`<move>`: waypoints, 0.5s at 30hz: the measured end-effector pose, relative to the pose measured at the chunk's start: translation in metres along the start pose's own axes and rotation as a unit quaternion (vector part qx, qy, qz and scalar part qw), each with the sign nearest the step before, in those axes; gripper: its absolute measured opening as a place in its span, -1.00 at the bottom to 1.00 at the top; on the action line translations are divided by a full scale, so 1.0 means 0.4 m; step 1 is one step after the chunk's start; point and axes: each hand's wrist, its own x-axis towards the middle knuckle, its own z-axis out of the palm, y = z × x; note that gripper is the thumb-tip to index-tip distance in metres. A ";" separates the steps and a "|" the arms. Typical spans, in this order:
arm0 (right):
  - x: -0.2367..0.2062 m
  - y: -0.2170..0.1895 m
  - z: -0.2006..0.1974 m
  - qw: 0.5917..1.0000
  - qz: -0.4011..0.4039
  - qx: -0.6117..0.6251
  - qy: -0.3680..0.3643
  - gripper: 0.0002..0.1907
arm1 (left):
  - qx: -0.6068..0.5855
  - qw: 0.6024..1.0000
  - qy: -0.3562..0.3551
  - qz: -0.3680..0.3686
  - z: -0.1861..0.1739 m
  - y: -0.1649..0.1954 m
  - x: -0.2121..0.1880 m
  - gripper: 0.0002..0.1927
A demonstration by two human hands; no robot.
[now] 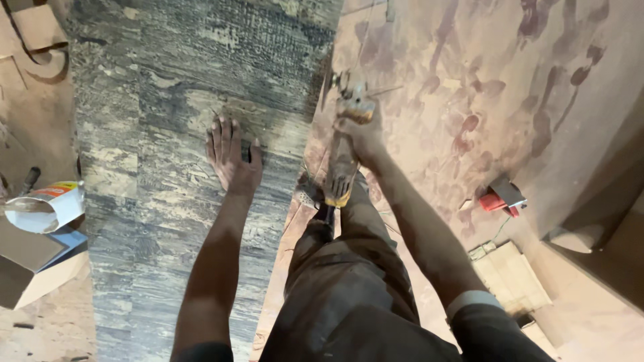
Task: The person cuts a long wooden board with a red handheld circular saw, steadying the power cord with the other hand. They then carry a large board across the workshop floor and cut another board with a jigsaw, holding the board steady with one hand while guiding the saw with the other.
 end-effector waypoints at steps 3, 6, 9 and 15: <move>-0.081 0.094 -0.004 0.999 -0.030 0.026 -0.023 -0.14 | -0.002 1.000 -0.001 -0.005 0.000 0.002 -0.004 -0.38; -0.156 0.167 -0.003 0.998 0.030 0.056 -0.009 -0.07 | -0.009 1.000 0.002 -0.004 -0.002 0.007 -0.002 -0.38; -0.256 0.223 -0.018 0.998 0.038 0.041 -0.013 -0.11 | -0.009 1.000 0.018 -0.001 -0.006 0.014 0.003 -0.38; -0.153 0.158 -0.026 0.998 -0.033 0.055 -0.027 -0.35 | -0.012 0.999 0.033 -0.006 -0.008 0.025 0.012 -0.40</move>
